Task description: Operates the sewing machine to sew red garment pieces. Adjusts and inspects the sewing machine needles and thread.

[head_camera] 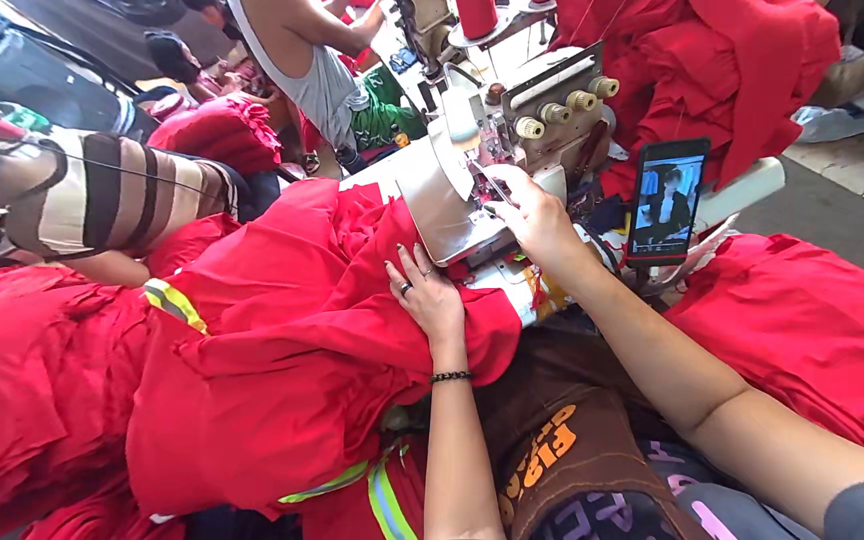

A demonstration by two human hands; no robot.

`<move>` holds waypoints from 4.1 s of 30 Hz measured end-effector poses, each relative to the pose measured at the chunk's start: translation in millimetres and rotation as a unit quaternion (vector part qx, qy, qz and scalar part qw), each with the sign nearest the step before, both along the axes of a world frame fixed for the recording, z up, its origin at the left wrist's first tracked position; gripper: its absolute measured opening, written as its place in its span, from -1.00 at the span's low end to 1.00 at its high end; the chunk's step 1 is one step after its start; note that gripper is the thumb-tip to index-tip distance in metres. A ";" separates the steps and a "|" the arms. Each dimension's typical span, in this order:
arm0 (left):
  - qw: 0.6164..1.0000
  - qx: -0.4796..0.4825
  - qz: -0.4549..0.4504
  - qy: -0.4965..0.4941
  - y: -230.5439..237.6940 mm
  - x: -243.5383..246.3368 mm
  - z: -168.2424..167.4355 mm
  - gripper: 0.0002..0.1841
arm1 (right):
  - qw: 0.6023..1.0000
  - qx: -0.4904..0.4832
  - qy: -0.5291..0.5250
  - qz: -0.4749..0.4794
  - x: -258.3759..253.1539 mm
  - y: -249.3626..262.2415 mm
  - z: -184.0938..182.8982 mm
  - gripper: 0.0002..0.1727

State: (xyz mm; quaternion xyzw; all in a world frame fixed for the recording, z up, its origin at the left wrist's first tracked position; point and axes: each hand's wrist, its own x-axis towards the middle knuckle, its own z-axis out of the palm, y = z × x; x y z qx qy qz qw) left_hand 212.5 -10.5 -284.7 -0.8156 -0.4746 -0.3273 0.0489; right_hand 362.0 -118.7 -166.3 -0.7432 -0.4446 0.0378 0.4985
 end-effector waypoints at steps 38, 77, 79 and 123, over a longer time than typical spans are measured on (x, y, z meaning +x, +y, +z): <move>1.000 -0.001 0.009 0.007 2.3 0.0 -4.2 -0.50 | 0.982 0.000 -0.109 -0.156 2.5 30.2 -0.2 -0.79; 0.986 0.096 -0.010 -0.136 -29.4 -5.5 25.0 -0.57 | 0.988 -0.037 -0.148 0.025 7.7 -75.7 -33.2 -0.82; 0.976 0.104 -0.093 -0.169 -53.0 3.3 45.6 -0.69 | 0.988 -0.028 -0.151 0.031 7.7 -80.2 -27.0 -0.82; 0.866 -0.286 -0.328 -0.246 -48.1 2.7 -18.3 -0.73 | 0.918 -0.392 -0.048 0.024 230.5 -9.6 63.9 -0.64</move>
